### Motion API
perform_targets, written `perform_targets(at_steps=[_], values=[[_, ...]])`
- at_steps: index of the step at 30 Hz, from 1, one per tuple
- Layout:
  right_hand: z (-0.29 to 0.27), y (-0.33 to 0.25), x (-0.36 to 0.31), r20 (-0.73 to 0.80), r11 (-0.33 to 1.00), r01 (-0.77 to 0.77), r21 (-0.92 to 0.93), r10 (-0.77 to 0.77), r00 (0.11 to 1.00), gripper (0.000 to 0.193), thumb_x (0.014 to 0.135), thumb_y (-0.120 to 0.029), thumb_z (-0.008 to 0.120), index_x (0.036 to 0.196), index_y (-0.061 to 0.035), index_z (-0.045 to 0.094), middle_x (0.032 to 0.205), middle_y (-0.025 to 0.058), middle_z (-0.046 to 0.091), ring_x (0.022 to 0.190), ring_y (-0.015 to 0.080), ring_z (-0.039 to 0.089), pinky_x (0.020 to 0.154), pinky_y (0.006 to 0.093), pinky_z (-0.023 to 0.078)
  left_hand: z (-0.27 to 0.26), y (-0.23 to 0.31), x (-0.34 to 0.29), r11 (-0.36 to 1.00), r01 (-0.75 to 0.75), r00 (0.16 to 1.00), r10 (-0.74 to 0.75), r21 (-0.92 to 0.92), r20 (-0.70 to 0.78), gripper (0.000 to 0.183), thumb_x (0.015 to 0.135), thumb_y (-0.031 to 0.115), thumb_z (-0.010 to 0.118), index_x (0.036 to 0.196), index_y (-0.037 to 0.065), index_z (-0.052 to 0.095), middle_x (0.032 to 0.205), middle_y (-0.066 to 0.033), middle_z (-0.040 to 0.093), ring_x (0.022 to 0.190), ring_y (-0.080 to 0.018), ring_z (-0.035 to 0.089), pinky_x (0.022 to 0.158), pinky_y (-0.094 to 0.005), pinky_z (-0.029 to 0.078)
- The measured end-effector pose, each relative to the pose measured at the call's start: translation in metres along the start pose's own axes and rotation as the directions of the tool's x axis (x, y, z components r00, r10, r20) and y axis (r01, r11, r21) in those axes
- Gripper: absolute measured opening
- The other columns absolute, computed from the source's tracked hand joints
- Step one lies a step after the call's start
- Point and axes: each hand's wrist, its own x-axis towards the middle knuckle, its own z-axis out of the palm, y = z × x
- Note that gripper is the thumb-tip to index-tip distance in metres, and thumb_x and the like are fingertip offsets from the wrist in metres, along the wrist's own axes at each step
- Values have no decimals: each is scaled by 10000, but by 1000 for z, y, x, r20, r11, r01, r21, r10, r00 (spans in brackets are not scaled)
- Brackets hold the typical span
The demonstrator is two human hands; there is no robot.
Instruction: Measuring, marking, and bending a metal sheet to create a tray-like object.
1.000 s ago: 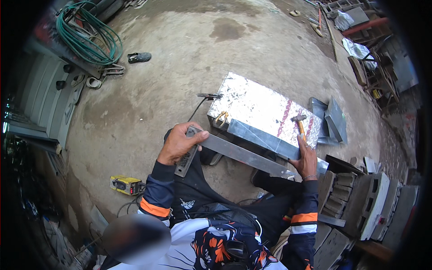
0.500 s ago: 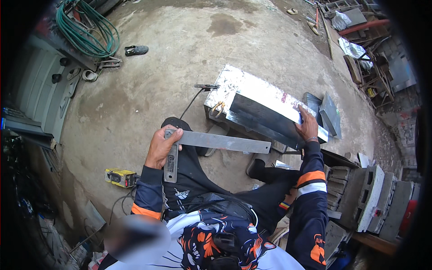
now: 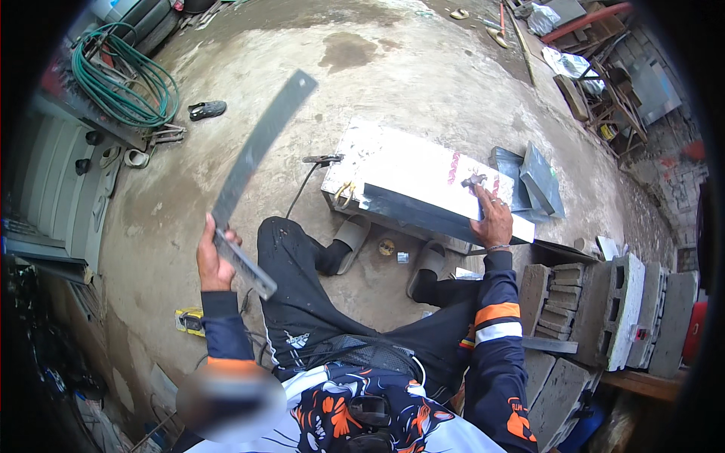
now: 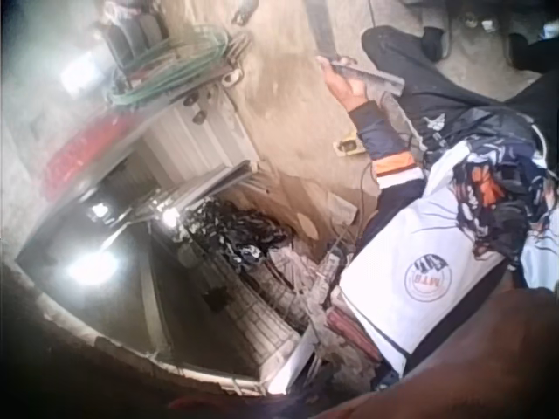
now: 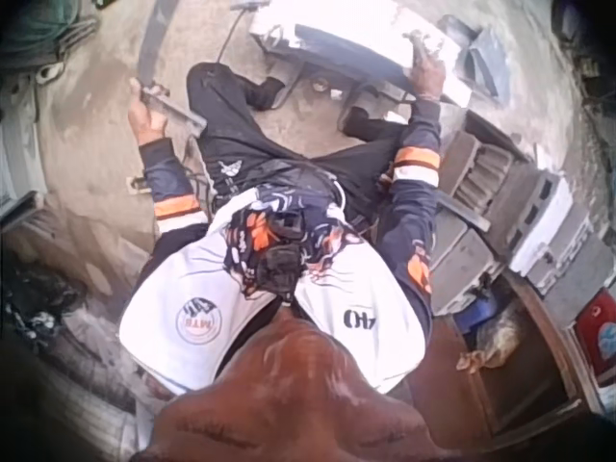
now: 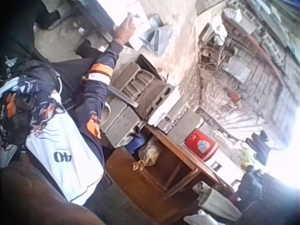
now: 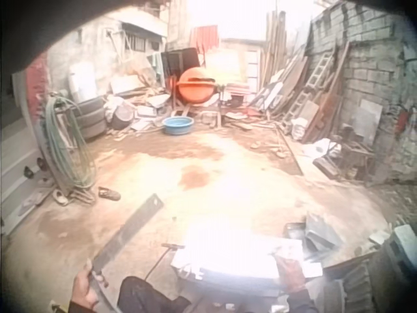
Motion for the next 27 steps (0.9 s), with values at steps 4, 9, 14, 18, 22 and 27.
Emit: perform_targets(at_steps=[4,9,14,18,22,27], values=[[-7,-8,-8,8,999,-38,6,38,999,867,617,-175,807,1431,-142,511,1305,155,627,1069,318,631,974,391,485,54,-9,88,964,-154,988,152,216,24,230,945,265,709,1002,62,616,805,-23,609,603,-137,588,534,-274,499],[-14,-22,-25,-36,997,-49,52,51,998,887,561,-179,847,1393,-120,546,1255,136,648,1036,307,636,958,406,488,140,-89,205,819,-221,955,72,530,287,246,931,275,723,963,60,609,785,-24,606,584,-123,592,520,-272,504],[-20,-38,-23,-75,991,-59,121,68,995,914,531,-186,846,1394,-117,553,1234,134,661,1008,294,641,923,400,490,164,-190,282,841,64,938,-235,537,256,215,919,230,741,963,58,619,797,-47,642,589,-173,617,539,-323,551],[-20,-31,-24,-78,989,-75,129,85,993,936,494,-167,848,1389,-137,574,1188,120,680,999,282,650,925,400,495,161,-267,283,827,184,934,-315,532,166,259,911,221,751,1032,24,633,853,-80,661,646,-195,646,563,-354,575],[-29,-24,-27,-63,991,-71,118,78,995,936,494,-170,850,1388,-140,577,1178,114,684,975,257,652,905,389,494,154,-302,285,732,222,918,-380,644,115,286,902,197,759,1077,6,639,908,-85,671,715,-201,664,609,-361,578],[-31,-37,-5,-65,978,38,207,-25,998,915,532,-197,850,1395,-104,561,1217,134,669,966,263,647,866,377,488,117,-255,333,348,124,928,-372,929,16,646,878,305,771,1352,-57,523,1258,-206,625,1098,-302,639,907,-426,525]])
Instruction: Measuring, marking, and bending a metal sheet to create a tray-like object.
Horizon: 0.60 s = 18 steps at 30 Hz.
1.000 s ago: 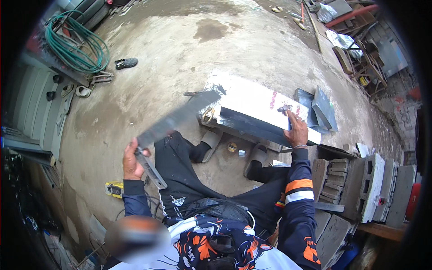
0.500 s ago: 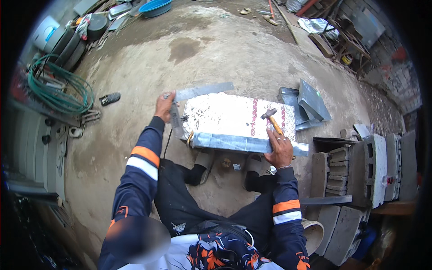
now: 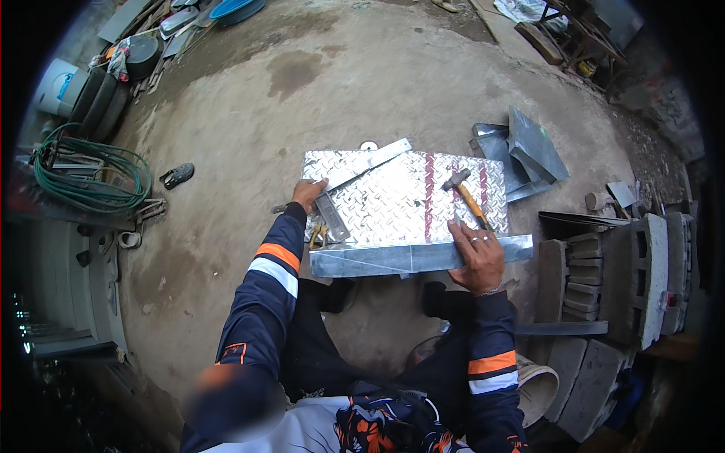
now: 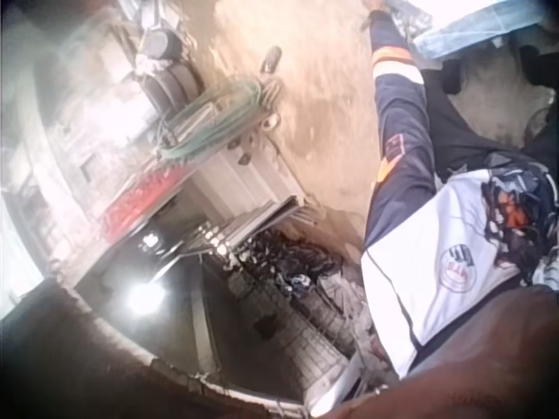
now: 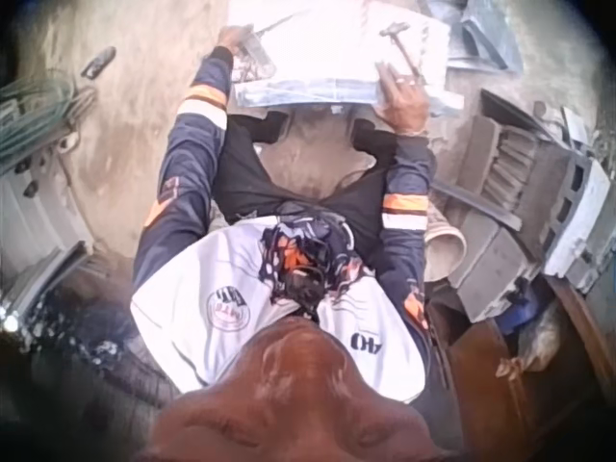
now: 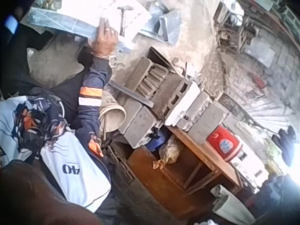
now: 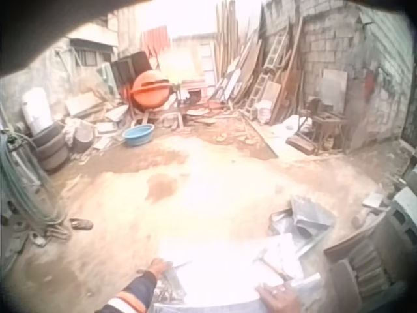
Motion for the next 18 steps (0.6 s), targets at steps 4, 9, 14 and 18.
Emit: perform_targets(at_steps=[4,9,14,18], values=[[-9,14,-22,56,999,-36,-38,38,998,921,535,-199,849,1404,-116,557,1227,129,669,995,255,648,877,372,482,59,16,-39,992,75,968,-97,104,230,883,869,359,768,1502,-62,319,1472,-272,446,1273,-438,521,1038,-556,437],[-4,-3,-13,-7,999,41,10,-41,999,966,514,-239,872,1416,-133,544,1249,107,660,1053,252,643,958,407,445,-1,19,-78,771,-244,966,138,589,220,819,872,494,733,1435,-39,466,1359,-253,568,1287,-347,542,1070,-420,432],[-14,3,-32,18,996,19,-83,-18,1000,1047,510,-280,892,1464,-142,483,1273,101,642,1135,243,624,1041,422,399,49,95,-213,859,-488,604,207,152,770,643,980,498,584,1390,4,544,1304,-149,631,1224,-249,581,1044,-344,449],[-6,3,-32,-10,998,11,-58,-11,1000,1100,503,-292,893,1495,-149,441,1290,96,632,1166,240,608,1062,413,385,71,111,-283,639,-738,443,217,216,870,855,906,559,649,1506,18,366,1449,-226,499,1327,-333,500,1103,-385,401]])
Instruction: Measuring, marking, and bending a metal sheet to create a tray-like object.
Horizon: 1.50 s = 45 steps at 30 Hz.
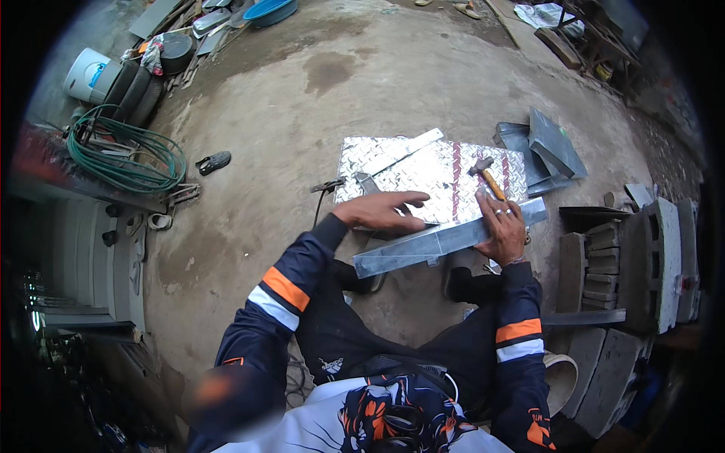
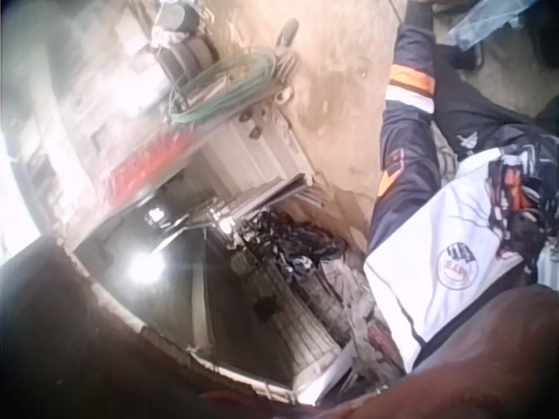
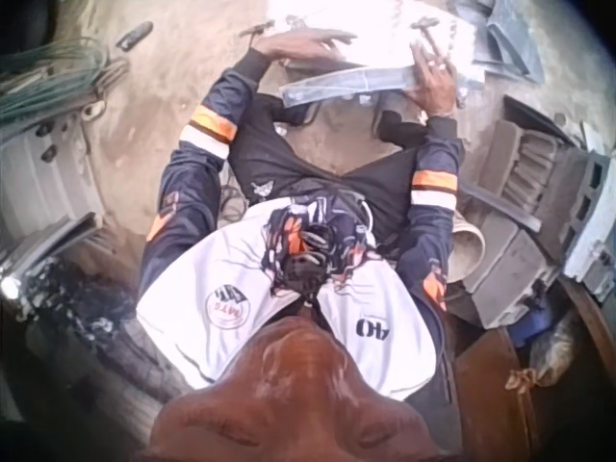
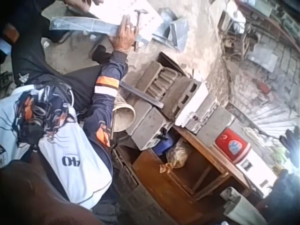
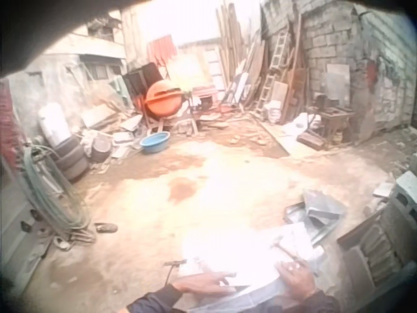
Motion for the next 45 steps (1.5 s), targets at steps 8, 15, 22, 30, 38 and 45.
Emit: perform_targets(at_steps=[8,15,22,30,38,45], values=[[12,-9,-2,-18,985,-123,-122,122,992,1196,520,-244,874,1567,-150,303,1503,85,471,1456,221,351,1165,399,249,84,-1,60,940,-9,979,77,342,-186,968,716,409,828,1484,28,379,1278,-306,592,1194,-412,591,1008,-426,473],[-17,-27,-39,-43,948,-298,-116,294,955,1248,619,-338,892,1606,-145,153,1620,89,298,1520,253,208,1186,463,163,94,6,68,889,24,990,42,457,-134,888,664,283,802,1430,6,449,1158,-286,657,1080,-387,654,940,-408,509],[-25,-32,-103,-242,810,-544,217,585,774,1089,796,-425,774,1601,-79,127,1592,203,309,1452,376,315,1140,495,254,55,-6,83,980,160,946,-117,123,-301,557,704,205,770,1153,-77,598,1014,-171,656,915,-239,632,788,-347,514],[-19,11,-158,-37,403,-592,698,846,532,898,911,-498,677,1560,-31,267,1482,292,439,1359,384,472,1094,373,389,37,-46,39,743,132,799,-471,-656,-374,198,839,88,696,995,-24,651,934,-76,646,803,-155,621,706,-300,527],[-10,21,-169,365,-1,-581,814,780,509,912,929,-655,555,1558,-48,292,1511,189,435,1318,338,520,983,448,468,63,-67,-58,240,-370,868,-254,-897,-426,445,869,111,674,1269,-28,537,1186,-157,654,1080,-290,653,982,-441,528],[6,-1,-131,422,-243,-354,903,660,621,799,945,-616,565,1530,-110,362,1522,131,437,1288,309,540,905,428,511,65,-63,-102,247,-421,878,-131,-873,-461,491,886,306,623,1241,-32,599,1077,-164,715,943,-257,714,872,-387,582]])
